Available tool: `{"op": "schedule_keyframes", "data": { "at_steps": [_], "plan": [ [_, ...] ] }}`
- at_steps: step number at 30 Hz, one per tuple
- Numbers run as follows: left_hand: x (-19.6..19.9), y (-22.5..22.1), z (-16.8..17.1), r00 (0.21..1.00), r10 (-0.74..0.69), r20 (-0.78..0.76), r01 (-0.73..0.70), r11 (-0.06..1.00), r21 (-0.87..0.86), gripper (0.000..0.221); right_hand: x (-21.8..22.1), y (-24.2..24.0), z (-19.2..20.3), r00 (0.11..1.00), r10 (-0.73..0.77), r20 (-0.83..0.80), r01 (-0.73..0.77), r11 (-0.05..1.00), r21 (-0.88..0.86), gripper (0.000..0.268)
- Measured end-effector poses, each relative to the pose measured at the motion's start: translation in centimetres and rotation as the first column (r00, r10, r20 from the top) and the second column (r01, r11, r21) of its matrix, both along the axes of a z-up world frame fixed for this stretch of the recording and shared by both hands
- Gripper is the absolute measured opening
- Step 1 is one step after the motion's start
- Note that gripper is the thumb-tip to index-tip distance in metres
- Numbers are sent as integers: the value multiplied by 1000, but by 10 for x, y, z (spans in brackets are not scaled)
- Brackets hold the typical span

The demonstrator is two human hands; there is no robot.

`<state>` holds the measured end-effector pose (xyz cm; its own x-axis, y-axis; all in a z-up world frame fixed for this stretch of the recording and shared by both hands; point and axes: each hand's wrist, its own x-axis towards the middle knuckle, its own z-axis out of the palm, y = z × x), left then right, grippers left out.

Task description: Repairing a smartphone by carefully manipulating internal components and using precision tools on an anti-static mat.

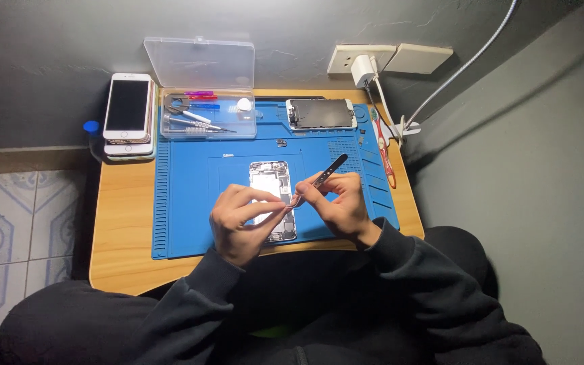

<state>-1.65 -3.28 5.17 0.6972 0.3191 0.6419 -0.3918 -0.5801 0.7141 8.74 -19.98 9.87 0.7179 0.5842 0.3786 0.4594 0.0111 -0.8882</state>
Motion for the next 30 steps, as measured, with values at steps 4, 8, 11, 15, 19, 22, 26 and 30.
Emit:
{"op": "schedule_keyframes", "data": {
  "at_steps": [4, 8, 11, 15, 19, 22, 26, 30],
  "plan": [
    [-2, 0, 1, 1000, -18, 0, 18, 1000, -12, 14, -1, 0, -3, 1000, -3, 1, 3, 1000, 3, 24],
    [-1, -1, 4, 1000, -30, -3, 30, 999, -31, 14, -2, -1, 0, 1000, 6, -12, -6, 1000, -9, 23],
    [0, 0, 0, 999, -36, 11, 36, 999, -20, 13, 0, -1, 1, 1000, 14, 9, -14, 1000, -12, 22],
    [0, 1, -1, 999, -44, 12, 44, 999, -21, 12, -1, 0, 2, 1000, 1, 30, 0, 1000, -15, 22],
    [-2, 1, 1, 998, -57, 2, 57, 998, -28, 12, -1, -1, 2, 999, 28, 17, -28, 999, -17, 20],
    [-2, 2, 2, 999, -52, 1, 52, 998, -25, 12, 0, -2, 2, 999, 40, 17, -40, 999, -25, 19],
    [-2, 3, 3, 1000, -31, -4, 31, 999, -14, 13, 0, -1, 3, 999, 52, 5, -52, 998, -19, 19],
    [-2, 2, 5, 1000, -14, -24, 14, 1000, -12, 14, 1, 0, 4, 999, 46, 23, -45, 999, -28, 19]
  ]
}}
